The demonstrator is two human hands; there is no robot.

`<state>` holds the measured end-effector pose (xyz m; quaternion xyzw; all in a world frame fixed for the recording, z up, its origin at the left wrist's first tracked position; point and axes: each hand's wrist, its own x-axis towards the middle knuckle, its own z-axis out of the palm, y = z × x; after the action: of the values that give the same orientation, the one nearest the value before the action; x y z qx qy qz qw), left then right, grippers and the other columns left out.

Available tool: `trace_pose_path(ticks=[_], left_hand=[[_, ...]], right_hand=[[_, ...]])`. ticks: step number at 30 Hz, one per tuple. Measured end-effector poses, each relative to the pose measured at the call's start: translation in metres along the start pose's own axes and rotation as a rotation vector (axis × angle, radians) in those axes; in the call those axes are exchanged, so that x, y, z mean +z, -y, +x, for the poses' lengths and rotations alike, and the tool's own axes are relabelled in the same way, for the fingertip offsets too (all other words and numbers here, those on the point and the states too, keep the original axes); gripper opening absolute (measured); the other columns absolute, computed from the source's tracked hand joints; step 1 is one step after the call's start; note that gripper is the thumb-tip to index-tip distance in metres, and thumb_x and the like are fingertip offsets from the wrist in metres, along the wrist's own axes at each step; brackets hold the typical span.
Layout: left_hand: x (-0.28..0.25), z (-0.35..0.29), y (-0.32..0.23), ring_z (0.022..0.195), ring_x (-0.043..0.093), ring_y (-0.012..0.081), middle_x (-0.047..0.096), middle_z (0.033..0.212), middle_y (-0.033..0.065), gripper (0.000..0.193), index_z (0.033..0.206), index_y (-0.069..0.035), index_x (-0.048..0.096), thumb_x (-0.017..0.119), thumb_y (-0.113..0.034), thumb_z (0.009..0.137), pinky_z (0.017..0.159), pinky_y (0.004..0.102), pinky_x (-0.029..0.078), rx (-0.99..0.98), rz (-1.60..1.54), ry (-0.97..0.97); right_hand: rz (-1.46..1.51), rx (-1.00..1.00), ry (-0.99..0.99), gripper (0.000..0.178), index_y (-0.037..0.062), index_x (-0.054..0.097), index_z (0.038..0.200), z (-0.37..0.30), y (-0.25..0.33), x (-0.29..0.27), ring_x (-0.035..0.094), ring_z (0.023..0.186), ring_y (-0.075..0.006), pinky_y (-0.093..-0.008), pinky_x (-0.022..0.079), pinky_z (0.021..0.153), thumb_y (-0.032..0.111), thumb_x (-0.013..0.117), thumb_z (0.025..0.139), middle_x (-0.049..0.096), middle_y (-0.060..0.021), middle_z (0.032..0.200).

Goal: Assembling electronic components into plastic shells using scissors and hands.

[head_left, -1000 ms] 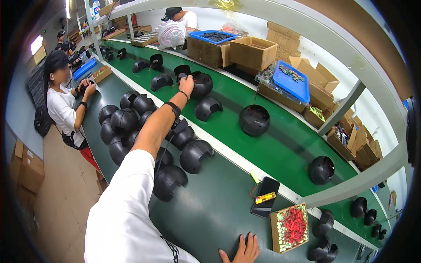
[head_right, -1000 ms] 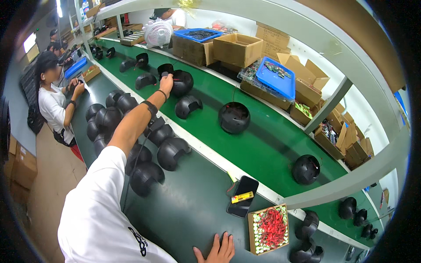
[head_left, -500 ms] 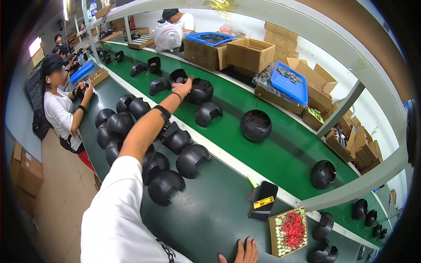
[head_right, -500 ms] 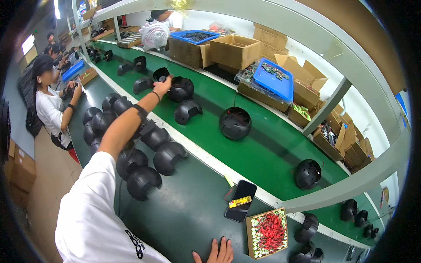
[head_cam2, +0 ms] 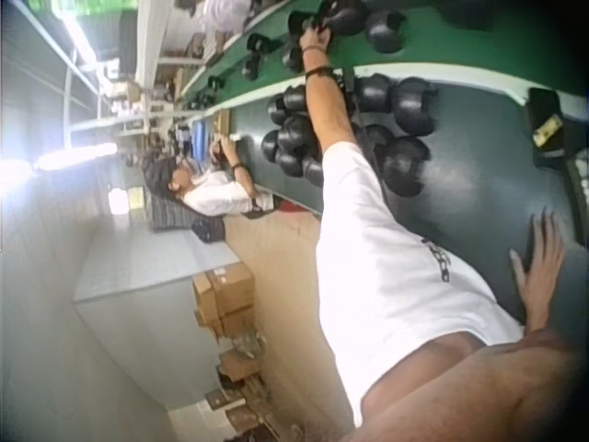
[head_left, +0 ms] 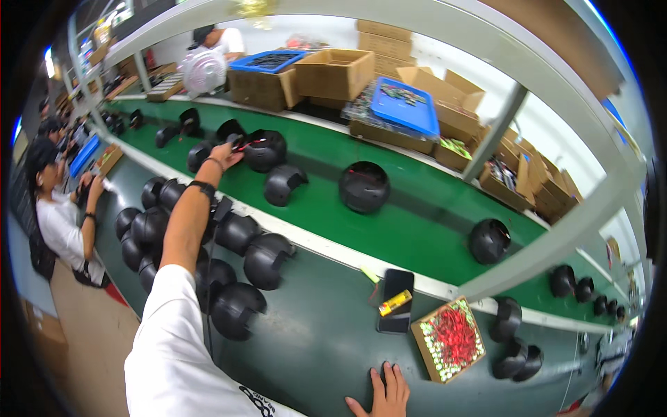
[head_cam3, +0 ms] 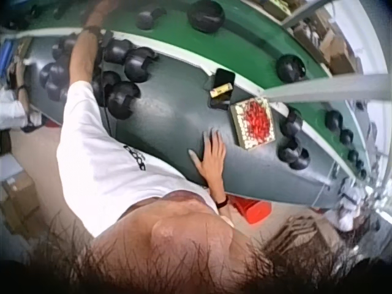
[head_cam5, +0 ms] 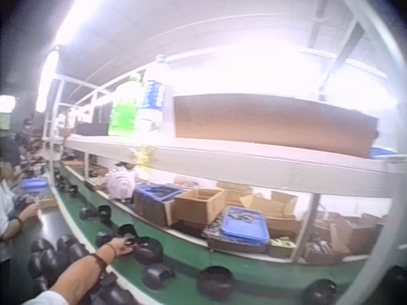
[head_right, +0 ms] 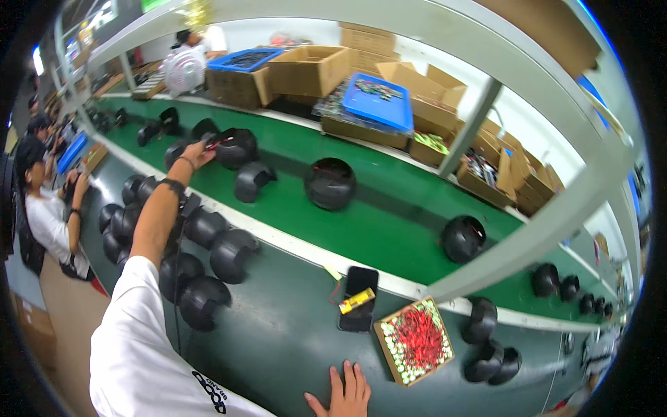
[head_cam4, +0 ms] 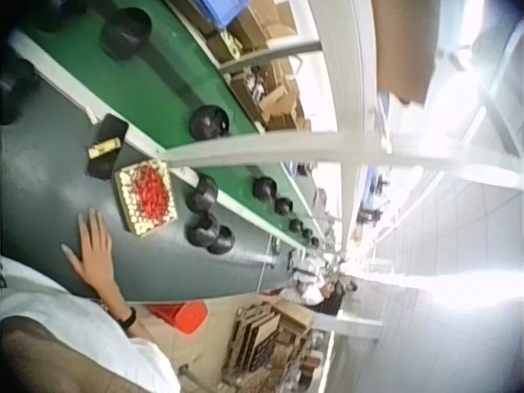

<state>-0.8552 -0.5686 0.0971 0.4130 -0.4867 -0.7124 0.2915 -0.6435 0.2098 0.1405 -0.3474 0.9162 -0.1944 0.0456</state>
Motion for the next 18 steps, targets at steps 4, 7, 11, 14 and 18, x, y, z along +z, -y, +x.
trace_pose_path(ticks=[4,7,11,14,18], left_hand=[[-0.07,0.013,-0.027,0.072,0.076,0.0346,0.071,0.094,0.0228,0.03,0.115,0.007,0.063,0.059,-0.019,0.101,0.065,0.0443,0.069,0.1,-0.039,-0.18],[-0.07,-0.018,-0.055,0.07,0.077,0.0317,0.073,0.088,0.0214,0.032,0.108,0.007,0.064,0.057,-0.023,0.103,0.062,0.04,0.067,0.241,0.25,-0.143],[-0.027,-0.14,-0.091,0.07,0.077,0.0273,0.073,0.086,0.018,0.034,0.101,0.012,0.064,0.054,-0.02,0.102,0.062,0.0339,0.065,0.482,0.72,0.103],[-0.02,-0.271,-0.12,0.074,0.076,0.0252,0.073,0.086,0.0208,0.032,0.106,0.013,0.065,0.054,-0.015,0.097,0.068,0.0376,0.06,0.807,1.23,0.361],[0.033,-0.453,-0.082,0.086,0.073,0.0449,0.07,0.089,0.0316,0.031,0.11,0.01,0.068,0.056,-0.015,0.095,0.079,0.0496,0.058,0.898,1.36,0.66]], right_hand=[[0.068,-0.076,0.011,0.09,0.0027,0.043,0.159,-0.003,-0.005,0.006,0.031,0.153,-0.0475,-0.0601,0.027,0.121,0.048,0.078,0.09,0.034,-0.0247,0.167],[0.076,-0.092,-0.032,0.078,0.0017,0.057,0.146,-0.001,-0.01,0.007,0.039,0.149,-0.0447,-0.0585,0.031,0.119,0.051,0.079,0.089,0.044,-0.0261,0.159],[0.03,-0.083,-0.079,0.074,0.0043,0.059,0.144,-0.005,-0.013,0.006,0.041,0.147,-0.0449,-0.0577,0.034,0.118,0.053,0.077,0.09,0.045,-0.0245,0.158],[0.131,-0.115,-0.094,0.077,0.0032,0.056,0.147,-0.008,-0.018,0.003,0.042,0.145,-0.0463,-0.059,0.033,0.118,0.051,0.079,0.09,0.044,-0.0252,0.157],[0.593,-0.053,-0.345,0.085,-0.0036,0.047,0.15,-0.004,-0.01,-0.034,0.044,0.144,-0.045,-0.0531,0.037,0.119,0.032,0.087,0.085,0.044,-0.0258,0.157]])
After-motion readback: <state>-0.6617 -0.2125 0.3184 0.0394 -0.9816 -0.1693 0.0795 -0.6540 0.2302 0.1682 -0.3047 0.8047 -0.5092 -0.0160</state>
